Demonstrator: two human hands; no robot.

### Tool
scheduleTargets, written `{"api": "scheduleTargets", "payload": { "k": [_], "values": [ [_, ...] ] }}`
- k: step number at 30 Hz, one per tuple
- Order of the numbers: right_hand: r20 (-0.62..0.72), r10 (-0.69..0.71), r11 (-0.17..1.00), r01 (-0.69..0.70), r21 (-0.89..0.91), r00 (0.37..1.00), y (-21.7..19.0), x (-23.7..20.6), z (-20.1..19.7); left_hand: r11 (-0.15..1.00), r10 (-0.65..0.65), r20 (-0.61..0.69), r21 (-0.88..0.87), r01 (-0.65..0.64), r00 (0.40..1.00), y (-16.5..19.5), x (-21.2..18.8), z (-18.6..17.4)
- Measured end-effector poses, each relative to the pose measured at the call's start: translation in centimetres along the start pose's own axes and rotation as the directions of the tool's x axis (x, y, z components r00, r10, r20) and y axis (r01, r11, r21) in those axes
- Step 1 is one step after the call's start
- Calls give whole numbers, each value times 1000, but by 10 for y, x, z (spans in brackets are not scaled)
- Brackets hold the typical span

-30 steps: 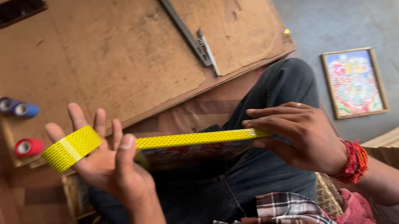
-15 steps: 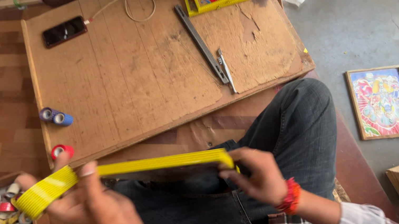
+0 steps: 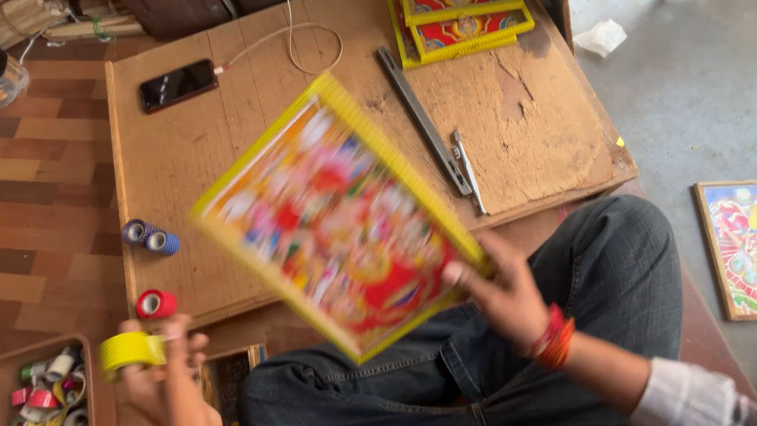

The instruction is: The person sits on the floor and applies yellow polka-dotted tape to the edges of a framed picture. They use a utility knife to cut the tape and a ruler to measure alignment. The person then places a clear plastic sheet over the artwork and secures it with tape.

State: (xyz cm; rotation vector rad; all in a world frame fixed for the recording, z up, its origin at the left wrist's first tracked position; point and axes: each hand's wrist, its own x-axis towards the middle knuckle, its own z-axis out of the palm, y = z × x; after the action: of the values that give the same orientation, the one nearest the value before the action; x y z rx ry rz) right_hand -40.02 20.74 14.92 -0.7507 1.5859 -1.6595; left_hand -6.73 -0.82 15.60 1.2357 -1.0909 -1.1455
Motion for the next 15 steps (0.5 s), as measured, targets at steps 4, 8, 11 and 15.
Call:
{"api": "scheduleTargets", "payload": {
  "k": [4,8,11,15],
  "values": [
    [-177,-12,984,43,171,984,-5,105,-59,922,-22,155,384,-39,988,-49,23,-3],
    [-295,79,981,-23,191,952,-2,235,-115,547,-87,150,833,-78,985,-85,46,-11],
    [-332,151,935,-25,353,931,-2,318,-134,377,-94,141,921,-96,986,-103,64,-12],
    [-436,362,831,-74,551,824,-5,384,-136,291,-98,176,946,-141,980,-108,82,-11]
  ]
}}
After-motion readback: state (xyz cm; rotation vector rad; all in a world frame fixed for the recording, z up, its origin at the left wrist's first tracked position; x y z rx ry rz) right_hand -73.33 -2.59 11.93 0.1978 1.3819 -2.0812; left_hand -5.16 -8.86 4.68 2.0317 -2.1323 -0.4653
